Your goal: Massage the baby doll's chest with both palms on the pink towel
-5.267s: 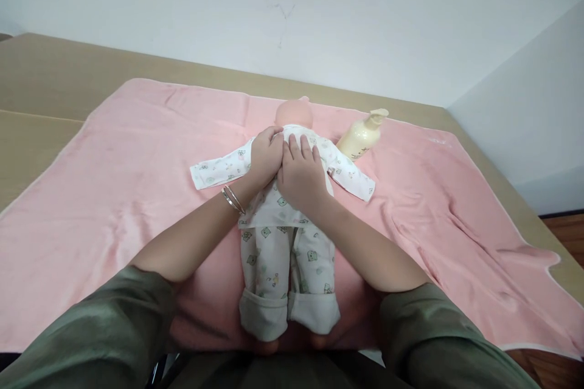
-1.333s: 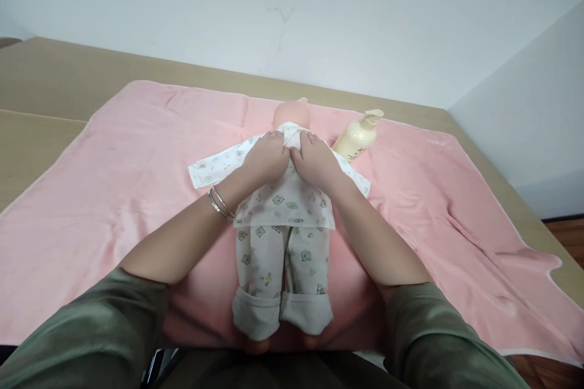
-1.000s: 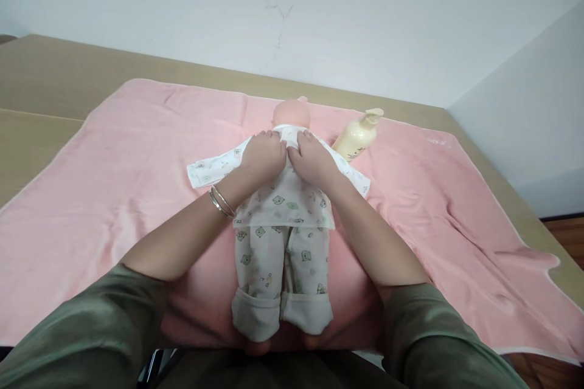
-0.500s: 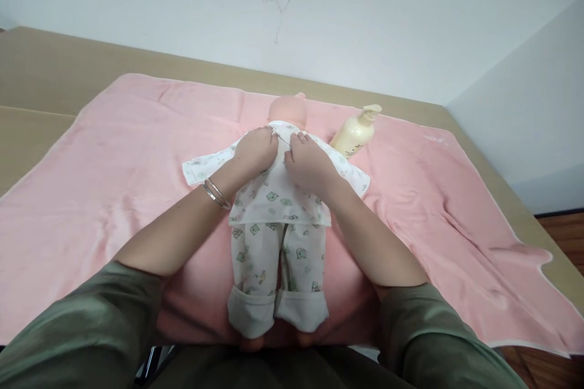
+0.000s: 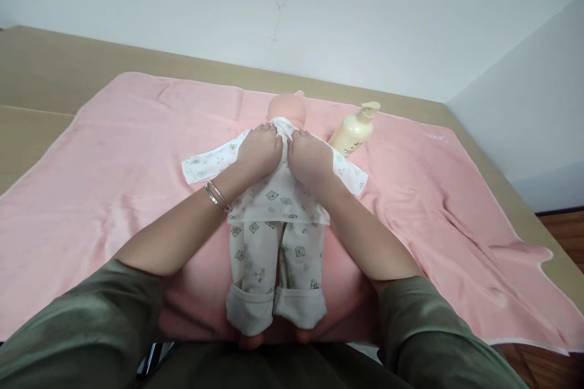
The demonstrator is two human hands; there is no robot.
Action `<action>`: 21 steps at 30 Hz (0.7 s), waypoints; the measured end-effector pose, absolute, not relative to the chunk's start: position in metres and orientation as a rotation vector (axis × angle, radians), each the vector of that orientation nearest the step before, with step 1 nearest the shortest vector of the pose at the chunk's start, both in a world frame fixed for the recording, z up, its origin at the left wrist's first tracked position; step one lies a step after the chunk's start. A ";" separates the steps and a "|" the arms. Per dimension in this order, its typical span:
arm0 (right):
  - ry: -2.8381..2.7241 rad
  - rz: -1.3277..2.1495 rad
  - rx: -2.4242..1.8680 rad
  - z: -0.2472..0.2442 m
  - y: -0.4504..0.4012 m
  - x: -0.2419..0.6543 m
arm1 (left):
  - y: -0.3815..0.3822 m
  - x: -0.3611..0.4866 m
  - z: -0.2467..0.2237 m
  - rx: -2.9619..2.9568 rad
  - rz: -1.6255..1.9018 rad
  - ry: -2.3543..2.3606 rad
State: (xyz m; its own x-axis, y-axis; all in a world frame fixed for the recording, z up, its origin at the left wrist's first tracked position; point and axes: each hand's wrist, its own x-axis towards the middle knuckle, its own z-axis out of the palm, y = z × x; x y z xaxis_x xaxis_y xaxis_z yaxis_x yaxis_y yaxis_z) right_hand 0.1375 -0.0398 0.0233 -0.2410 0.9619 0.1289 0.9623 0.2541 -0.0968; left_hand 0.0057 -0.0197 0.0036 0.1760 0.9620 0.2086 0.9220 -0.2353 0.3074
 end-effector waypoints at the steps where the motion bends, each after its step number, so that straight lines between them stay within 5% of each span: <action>1: -2.370 -0.032 -1.848 0.025 -0.046 0.135 | -0.016 0.003 0.005 2.270 0.539 1.872; 14: -2.199 0.229 -1.894 0.018 -0.011 0.153 | -0.040 0.020 0.004 2.491 0.539 1.864; 21: -2.511 0.014 -1.633 0.022 -0.045 0.137 | -0.026 0.005 0.008 2.582 0.366 1.769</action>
